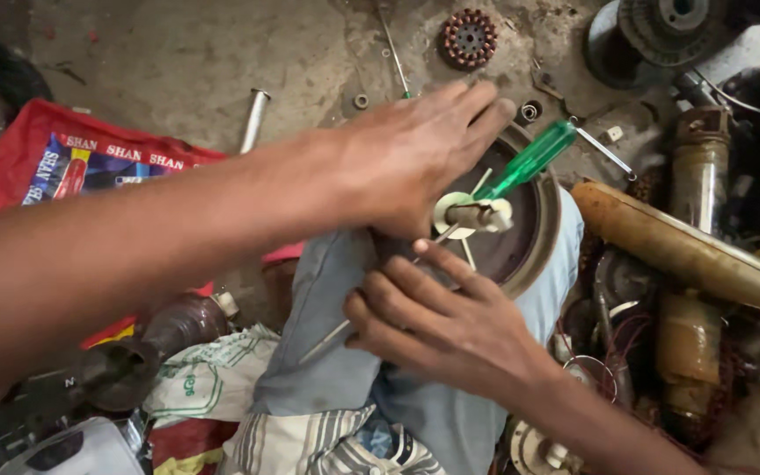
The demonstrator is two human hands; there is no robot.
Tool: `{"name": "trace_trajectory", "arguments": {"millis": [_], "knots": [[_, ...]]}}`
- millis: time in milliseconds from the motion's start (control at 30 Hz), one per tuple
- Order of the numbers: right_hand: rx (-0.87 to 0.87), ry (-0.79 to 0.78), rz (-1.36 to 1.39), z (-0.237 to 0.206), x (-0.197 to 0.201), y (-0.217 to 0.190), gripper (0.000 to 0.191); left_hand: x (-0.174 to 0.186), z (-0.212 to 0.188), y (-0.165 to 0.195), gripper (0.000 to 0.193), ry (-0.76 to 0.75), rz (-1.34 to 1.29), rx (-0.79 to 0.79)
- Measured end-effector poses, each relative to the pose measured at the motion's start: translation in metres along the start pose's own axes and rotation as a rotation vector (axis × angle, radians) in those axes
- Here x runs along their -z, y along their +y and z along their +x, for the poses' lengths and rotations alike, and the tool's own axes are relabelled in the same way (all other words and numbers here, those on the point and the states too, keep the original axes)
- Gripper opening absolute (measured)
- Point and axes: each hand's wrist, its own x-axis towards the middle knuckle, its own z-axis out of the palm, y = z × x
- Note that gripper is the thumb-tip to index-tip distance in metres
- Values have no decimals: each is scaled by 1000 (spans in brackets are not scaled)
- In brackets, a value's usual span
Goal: The person sits on the floor and uses a green screwdriver to adjust a central hub on a circular metal plate. They insert a metal rod, rotate the hub, and wipe the surface with a dark cloth.
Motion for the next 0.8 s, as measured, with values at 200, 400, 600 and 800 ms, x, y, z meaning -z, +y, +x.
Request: {"name": "trace_trajectory", "arguments": {"millis": [200,400,600,800], "knots": [[85,96,-105,-2,-6,9,14,-1,0,-21,123,130,-101,-178],[188,242,-115,-3,0,23,21,3,8,-10,119,-70,-176,52],[239,213,-76,-1,9,36,48,8,2,-15,115,146,-230,-96],[138,263,-67,4,15,36,43,11,0,-16,108,86,-284,11]]}}
